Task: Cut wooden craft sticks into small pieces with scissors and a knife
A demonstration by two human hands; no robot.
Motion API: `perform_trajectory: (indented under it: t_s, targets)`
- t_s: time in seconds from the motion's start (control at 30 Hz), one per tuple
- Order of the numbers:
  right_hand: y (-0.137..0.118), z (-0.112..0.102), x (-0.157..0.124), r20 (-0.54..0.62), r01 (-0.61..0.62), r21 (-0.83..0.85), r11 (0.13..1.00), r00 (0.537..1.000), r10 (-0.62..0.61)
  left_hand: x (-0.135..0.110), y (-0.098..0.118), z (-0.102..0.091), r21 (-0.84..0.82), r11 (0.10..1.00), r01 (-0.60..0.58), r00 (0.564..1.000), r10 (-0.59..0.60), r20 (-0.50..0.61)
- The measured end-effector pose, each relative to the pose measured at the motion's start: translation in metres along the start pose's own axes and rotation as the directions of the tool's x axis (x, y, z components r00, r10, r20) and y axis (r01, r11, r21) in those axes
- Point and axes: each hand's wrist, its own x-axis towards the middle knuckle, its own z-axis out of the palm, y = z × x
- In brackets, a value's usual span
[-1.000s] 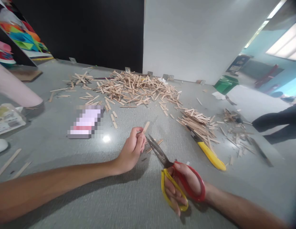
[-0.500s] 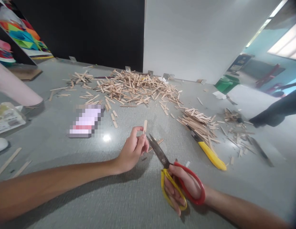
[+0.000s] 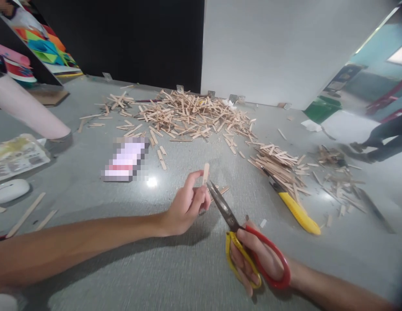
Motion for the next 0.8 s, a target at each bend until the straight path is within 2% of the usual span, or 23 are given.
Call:
perform_trajectory:
  t_s: [0.17, 0.57, 0.8]
  targets:
    - [0.001, -0.003, -0.002, 0.056, 0.043, -0.048, 0.998, 0.998, -0.040, -0.003, -0.004, 0.000, 0.024, 0.992, -0.121, 0.992, 0.120, 0.026]
    - [-0.005, 0.002, -0.006, 0.035, 0.017, -0.130, 0.991, 0.999, -0.013, -0.003, -0.004, 0.000, 0.083, 0.969, -0.231, 0.973, 0.230, 0.023]
    - [-0.008, 0.007, -0.007, -0.026, -0.045, -0.175, 0.983, 0.999, 0.041, -0.007, -0.007, 0.000, 0.144, 0.939, -0.311, 0.950, 0.314, 0.006]
